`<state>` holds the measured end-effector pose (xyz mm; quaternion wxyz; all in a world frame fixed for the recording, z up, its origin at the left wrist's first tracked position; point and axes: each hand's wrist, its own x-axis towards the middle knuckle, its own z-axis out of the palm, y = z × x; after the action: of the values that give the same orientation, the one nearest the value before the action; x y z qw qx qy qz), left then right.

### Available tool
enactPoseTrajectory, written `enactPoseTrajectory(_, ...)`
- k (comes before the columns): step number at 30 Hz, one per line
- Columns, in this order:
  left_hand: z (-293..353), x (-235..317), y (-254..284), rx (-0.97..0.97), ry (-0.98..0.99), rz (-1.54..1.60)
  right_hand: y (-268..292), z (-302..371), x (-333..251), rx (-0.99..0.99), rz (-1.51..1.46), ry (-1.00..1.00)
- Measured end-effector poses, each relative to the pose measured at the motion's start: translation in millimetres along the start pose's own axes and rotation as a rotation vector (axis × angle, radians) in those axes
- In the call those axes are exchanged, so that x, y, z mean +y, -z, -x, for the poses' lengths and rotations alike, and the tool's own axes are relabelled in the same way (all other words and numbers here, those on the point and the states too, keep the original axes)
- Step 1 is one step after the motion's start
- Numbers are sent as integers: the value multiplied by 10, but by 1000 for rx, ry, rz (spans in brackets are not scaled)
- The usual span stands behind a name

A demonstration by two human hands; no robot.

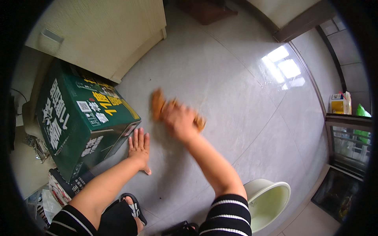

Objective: The person walks from the kitchen to the balcony, picks up a basin of water with a cloth, and returns to the kitchen. They sit on the floor and use the wet cloth to wipe the tiled floor area near the sliding door and a green box.

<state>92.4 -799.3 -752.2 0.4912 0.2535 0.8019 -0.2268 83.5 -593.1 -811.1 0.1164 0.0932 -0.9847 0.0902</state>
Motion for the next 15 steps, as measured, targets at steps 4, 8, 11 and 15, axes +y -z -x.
enactPoseTrajectory(4,3,50,73,-6,1,-19,232,858,-112,24,-366,417)
enactPoseTrajectory(8,18,12,44,-15,-21,25,262,1116,1180,219,104,-274)
enactPoseTrajectory(11,29,-51,36,-38,-42,53,374,637,2093,268,220,-1244)
enactPoseTrajectory(15,-82,132,173,-4,-132,33,-119,387,3771,522,48,-845)
